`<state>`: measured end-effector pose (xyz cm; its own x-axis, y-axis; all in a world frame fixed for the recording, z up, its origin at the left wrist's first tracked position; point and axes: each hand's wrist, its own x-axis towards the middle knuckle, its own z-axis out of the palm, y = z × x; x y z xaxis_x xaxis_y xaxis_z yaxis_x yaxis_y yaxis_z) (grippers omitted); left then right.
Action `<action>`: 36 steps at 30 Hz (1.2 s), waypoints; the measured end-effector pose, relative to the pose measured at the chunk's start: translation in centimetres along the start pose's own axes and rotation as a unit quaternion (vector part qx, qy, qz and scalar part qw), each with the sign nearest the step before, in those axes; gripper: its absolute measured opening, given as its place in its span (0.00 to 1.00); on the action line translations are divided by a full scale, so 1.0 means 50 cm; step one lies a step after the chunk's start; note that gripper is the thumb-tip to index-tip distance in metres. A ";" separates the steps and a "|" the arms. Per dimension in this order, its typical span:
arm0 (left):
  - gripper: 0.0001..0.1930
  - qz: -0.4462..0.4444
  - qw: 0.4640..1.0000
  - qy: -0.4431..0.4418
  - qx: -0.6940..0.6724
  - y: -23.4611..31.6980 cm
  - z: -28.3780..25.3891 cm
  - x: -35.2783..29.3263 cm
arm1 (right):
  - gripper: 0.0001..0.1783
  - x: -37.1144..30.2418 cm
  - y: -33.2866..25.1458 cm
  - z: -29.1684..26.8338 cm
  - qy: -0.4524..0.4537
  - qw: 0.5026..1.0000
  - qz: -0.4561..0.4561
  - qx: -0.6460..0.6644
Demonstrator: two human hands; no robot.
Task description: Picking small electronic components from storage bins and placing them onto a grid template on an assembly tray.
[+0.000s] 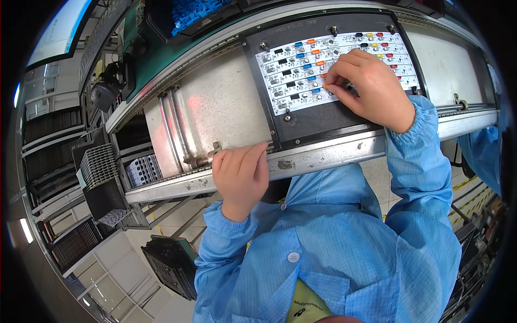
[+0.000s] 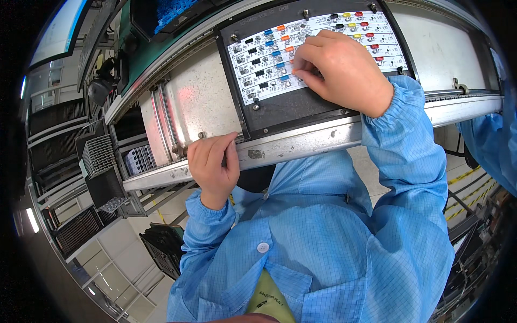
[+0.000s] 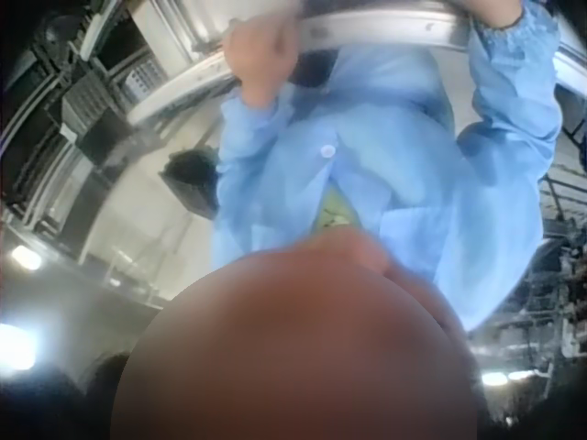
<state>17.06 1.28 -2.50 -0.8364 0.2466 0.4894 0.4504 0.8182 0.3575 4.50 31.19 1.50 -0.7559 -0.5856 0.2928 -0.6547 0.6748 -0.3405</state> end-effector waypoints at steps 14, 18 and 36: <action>0.10 -0.002 1.000 0.001 0.005 -0.008 0.004 -0.004 | 0.07 0.004 0.005 0.009 0.007 1.000 0.002 0.011; 0.10 -0.003 1.000 0.000 0.002 -0.008 0.003 -0.003 | 0.07 0.003 0.006 0.011 0.008 1.000 0.009 0.006; 0.09 -0.006 1.000 -0.010 0.002 -0.009 0.000 -0.001 | 0.07 0.002 0.007 0.012 -0.003 0.999 0.034 0.008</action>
<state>16.91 0.87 -2.68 -0.8483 0.2462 0.4688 0.4385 0.8230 0.3612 4.22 31.08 0.87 -0.7989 -0.5406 0.2635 -0.6012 0.7064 -0.3734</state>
